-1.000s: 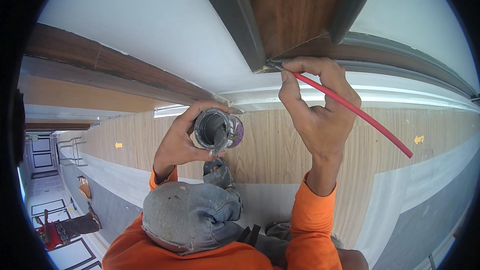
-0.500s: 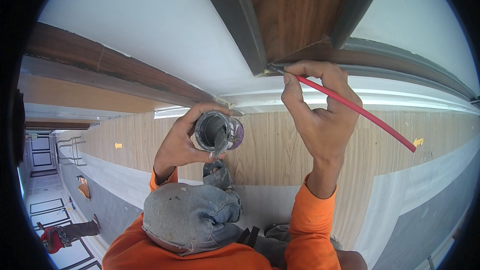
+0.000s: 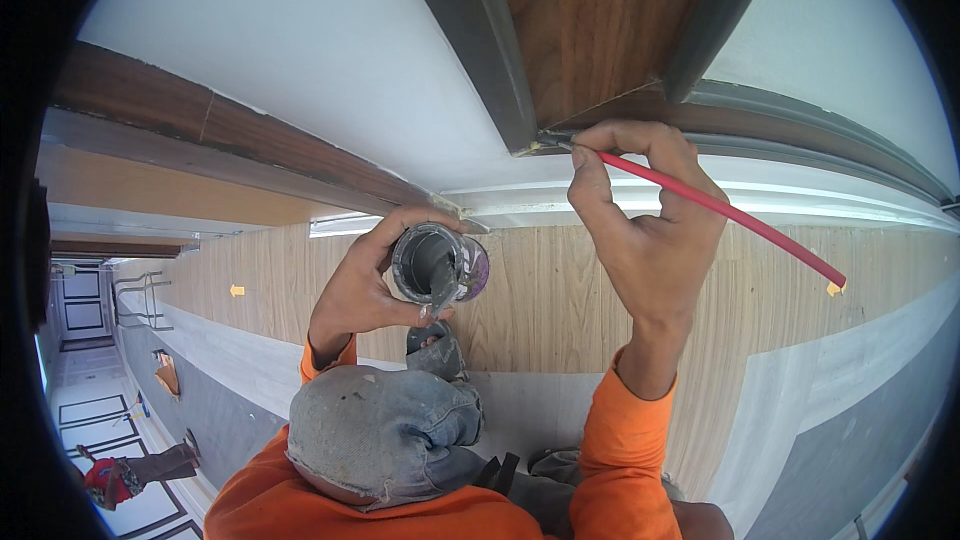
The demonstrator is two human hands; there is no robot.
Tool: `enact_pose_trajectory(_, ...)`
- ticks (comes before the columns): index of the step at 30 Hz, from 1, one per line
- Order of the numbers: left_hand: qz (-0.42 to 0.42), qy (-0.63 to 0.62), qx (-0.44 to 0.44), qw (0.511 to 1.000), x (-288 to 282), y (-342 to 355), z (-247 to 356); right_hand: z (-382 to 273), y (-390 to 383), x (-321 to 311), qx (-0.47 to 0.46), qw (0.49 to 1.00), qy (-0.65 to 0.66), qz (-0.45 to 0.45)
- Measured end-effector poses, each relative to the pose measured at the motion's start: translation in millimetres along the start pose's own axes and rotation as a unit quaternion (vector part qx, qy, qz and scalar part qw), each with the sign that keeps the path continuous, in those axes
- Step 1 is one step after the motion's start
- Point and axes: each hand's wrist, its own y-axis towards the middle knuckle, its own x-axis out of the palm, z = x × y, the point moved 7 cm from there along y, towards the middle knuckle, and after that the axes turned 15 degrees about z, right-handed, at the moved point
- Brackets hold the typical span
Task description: The person uses a small paintbrush to apply dark paint to the edges of a wooden ceiling beam. They repeatedly dip the brush into a small paint can held in the other hand and carefully paint along the trim line where the wood meets the white ceiling.
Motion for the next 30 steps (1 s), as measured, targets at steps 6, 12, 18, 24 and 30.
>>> enact_pose_trajectory(6, -0.001, -0.004, -0.005, 1.0, -0.1, -0.2, 0.9, -3.8, 3.5, 2.3, 0.003, 0.999, -0.024, -0.033)
enact_pose_trajectory(12, -0.005, 0.0, -0.005, 1.0, 0.1, 0.4, 1.8, -2.9, 5.2, 2.9, 0.019, 0.999, -0.022, -0.034)
enact_pose_trajectory(18, -0.011, -0.002, -0.001, 1.0, 1.2, 1.1, 6.1, -3.4, 6.5, -0.7, 0.045, 0.998, -0.01, -0.031)
enact_pose_trajectory(24, -0.01, -0.002, -0.01, 1.0, 1.0, 0.7, 5.4, -4.8, 5.5, 1.6, 0.007, 0.999, -0.017, -0.04)
enact_pose_trajectory(30, -0.006, -0.001, -0.002, 1.0, 0.8, 0.6, 2.5, -6.1, 6.3, -1.6, 0.012, 0.999, -0.028, -0.032)
